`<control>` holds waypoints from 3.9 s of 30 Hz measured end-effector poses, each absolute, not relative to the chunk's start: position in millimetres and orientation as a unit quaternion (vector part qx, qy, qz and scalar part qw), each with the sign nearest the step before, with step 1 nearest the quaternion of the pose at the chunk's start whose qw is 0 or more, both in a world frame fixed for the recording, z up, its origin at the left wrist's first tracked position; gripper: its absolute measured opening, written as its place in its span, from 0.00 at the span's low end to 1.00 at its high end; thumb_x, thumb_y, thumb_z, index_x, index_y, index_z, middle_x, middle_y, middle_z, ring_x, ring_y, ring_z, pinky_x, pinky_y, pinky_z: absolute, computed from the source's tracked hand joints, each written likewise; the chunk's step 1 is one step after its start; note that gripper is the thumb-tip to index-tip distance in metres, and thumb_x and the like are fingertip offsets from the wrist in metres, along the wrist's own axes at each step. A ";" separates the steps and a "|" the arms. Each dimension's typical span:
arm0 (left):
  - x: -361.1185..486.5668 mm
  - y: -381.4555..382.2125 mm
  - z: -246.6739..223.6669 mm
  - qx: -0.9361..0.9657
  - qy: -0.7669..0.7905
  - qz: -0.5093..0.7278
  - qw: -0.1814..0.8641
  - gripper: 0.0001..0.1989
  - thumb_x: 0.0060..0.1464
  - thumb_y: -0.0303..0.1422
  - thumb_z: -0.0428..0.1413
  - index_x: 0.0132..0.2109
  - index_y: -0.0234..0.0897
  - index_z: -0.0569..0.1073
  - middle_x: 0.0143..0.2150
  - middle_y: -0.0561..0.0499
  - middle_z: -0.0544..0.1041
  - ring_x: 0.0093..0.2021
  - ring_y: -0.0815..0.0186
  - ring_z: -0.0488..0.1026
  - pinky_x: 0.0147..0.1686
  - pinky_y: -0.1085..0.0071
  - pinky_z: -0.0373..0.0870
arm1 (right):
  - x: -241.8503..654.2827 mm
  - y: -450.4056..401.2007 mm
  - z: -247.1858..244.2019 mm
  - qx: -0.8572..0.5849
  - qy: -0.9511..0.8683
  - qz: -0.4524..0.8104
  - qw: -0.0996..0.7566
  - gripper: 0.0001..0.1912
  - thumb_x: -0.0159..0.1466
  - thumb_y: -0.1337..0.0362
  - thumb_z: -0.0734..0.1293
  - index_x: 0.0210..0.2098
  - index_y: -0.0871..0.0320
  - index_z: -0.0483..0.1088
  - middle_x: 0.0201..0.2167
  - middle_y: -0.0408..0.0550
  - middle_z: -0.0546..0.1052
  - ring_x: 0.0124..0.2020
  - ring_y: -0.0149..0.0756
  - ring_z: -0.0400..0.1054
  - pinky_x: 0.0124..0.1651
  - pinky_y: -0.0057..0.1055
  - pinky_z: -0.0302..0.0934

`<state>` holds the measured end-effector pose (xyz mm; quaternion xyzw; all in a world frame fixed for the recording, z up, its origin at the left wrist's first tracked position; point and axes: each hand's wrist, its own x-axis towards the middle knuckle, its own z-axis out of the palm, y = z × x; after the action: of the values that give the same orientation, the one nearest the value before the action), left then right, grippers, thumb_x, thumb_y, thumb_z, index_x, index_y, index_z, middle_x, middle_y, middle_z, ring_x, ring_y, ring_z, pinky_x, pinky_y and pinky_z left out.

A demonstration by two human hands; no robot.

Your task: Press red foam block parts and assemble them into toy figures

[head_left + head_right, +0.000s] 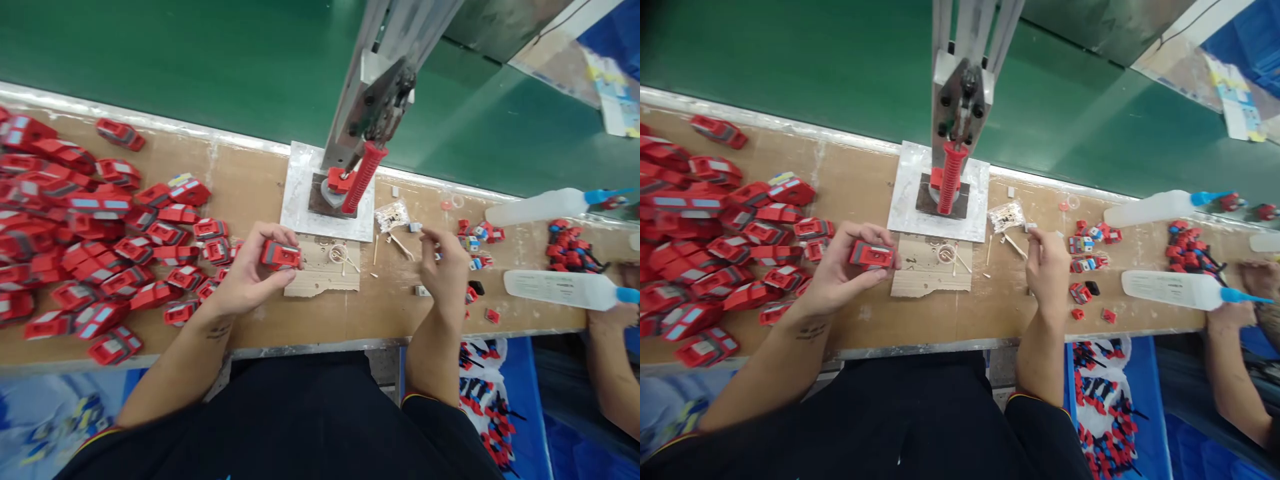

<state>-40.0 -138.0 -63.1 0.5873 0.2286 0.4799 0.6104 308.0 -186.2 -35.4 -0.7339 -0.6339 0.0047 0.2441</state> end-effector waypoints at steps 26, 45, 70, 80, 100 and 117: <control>-25.5 -145.9 -72.1 0.514 0.187 0.476 0.689 0.18 0.60 0.33 0.70 0.50 0.41 0.69 0.49 0.48 0.80 0.47 0.60 0.86 0.48 0.63 0.83 | 240.0 -162.7 -43.2 -0.429 -0.828 0.194 0.305 0.10 0.73 0.70 0.67 0.39 0.53 0.80 0.35 0.50 0.86 0.38 0.40 0.79 0.40 0.38 0.74; -25.6 -142.2 -75.0 0.541 0.355 0.538 0.540 0.24 0.48 0.38 0.78 0.43 0.40 0.72 0.43 0.47 0.86 0.41 0.62 0.85 0.41 0.69 0.82 | 247.5 -158.6 -54.2 -0.378 -0.856 0.168 0.310 0.02 0.69 0.67 0.74 0.41 0.54 0.77 0.37 0.48 0.84 0.38 0.39 0.76 0.39 0.37 0.72; -21.2 -143.3 -80.3 0.547 0.393 0.486 0.557 0.21 0.52 0.38 0.75 0.50 0.37 0.80 0.49 0.43 0.85 0.44 0.59 0.86 0.44 0.63 0.87 | 230.7 -155.7 -62.2 -0.402 -0.821 0.160 0.372 0.08 0.69 0.73 0.70 0.39 0.52 0.75 0.31 0.44 0.84 0.33 0.36 0.77 0.36 0.35 0.72; -7.7 -158.3 -75.3 0.661 0.363 0.452 0.476 0.19 0.51 0.39 0.76 0.47 0.38 0.83 0.43 0.44 0.87 0.42 0.58 0.86 0.46 0.62 0.83 | 210.6 -171.9 -40.3 -0.372 -0.652 0.260 0.607 0.06 0.67 0.64 0.74 0.36 0.50 0.73 0.26 0.43 0.81 0.27 0.38 0.76 0.32 0.38 0.70; -6.6 -157.7 -69.9 0.694 0.342 0.459 0.437 0.17 0.51 0.38 0.75 0.46 0.38 0.83 0.39 0.46 0.87 0.37 0.61 0.84 0.40 0.65 0.82 | 195.8 -172.6 -43.3 -0.385 -0.670 0.265 0.577 0.08 0.66 0.66 0.74 0.33 0.51 0.72 0.26 0.43 0.82 0.27 0.36 0.77 0.30 0.35 0.72; -8.7 -155.1 -69.3 0.707 0.350 0.466 0.400 0.15 0.50 0.34 0.76 0.44 0.39 0.84 0.37 0.48 0.85 0.35 0.64 0.82 0.37 0.69 0.80 | 204.0 -174.3 -40.2 -0.398 -0.689 0.216 0.566 0.10 0.62 0.73 0.75 0.35 0.51 0.74 0.27 0.42 0.83 0.28 0.36 0.78 0.32 0.35 0.73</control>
<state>-8.7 -155.1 -69.3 0.7070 0.3501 0.4662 0.4003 204.0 -174.3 -40.2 -0.3981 -0.6886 0.2164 0.5661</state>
